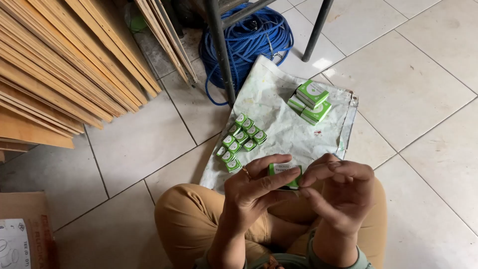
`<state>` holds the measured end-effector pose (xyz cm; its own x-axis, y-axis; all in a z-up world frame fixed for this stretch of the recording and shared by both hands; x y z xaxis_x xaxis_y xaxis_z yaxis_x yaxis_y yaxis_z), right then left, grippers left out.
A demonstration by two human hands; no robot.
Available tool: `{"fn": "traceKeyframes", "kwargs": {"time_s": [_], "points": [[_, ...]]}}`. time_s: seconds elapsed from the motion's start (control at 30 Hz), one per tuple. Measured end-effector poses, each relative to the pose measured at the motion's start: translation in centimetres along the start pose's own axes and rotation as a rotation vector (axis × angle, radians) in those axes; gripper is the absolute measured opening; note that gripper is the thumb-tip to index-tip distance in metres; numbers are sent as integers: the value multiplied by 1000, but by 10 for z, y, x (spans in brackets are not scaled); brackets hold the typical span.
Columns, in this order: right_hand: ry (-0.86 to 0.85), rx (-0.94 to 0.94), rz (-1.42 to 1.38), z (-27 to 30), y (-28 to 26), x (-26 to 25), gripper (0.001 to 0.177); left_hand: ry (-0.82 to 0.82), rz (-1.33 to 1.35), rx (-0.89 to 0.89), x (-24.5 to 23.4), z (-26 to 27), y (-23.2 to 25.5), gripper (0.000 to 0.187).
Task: Packing small screws into individual green cardboard boxes while sitting on the floor.
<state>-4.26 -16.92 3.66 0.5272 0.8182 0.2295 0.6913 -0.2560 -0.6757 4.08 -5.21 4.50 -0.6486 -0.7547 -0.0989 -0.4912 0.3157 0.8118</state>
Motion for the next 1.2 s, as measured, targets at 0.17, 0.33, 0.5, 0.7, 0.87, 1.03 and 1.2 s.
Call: {"fn": "traceKeyframes", "kwargs": {"time_s": [0.17,0.33,0.5,0.7,0.87,1.03,1.2], "points": [[-56,-100,100,-2,-5,4,43,58,-139,53,-5,2,-4,45],[-201,-259,189,-8,-10,6,46,12,69,-61,-3,1,-5,38],[-362,-210,82,-9,-1,7,55,24,384,-251,2,8,-24,16],[-277,-45,295,-25,25,16,47,110,-74,29,-20,-14,-34,17],[-234,253,343,-15,96,13,27,71,-94,-134,-27,-10,-97,24],[-244,424,375,26,182,2,26,-81,-567,-312,-32,10,-193,58],[-244,525,634,54,234,-18,31,180,-935,-505,-36,89,-377,33]]}}
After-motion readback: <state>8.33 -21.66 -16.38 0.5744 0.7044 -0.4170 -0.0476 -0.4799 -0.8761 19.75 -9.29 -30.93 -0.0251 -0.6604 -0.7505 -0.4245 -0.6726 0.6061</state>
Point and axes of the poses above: each hand's wrist, its own z-axis away from the middle knuckle, its own x-axis out of the palm, y = z × x, the point moved 8 cm from there along -z, towards the middle knuckle, and after that the axes turned 6 degrees about y, right-handed, at the moved point
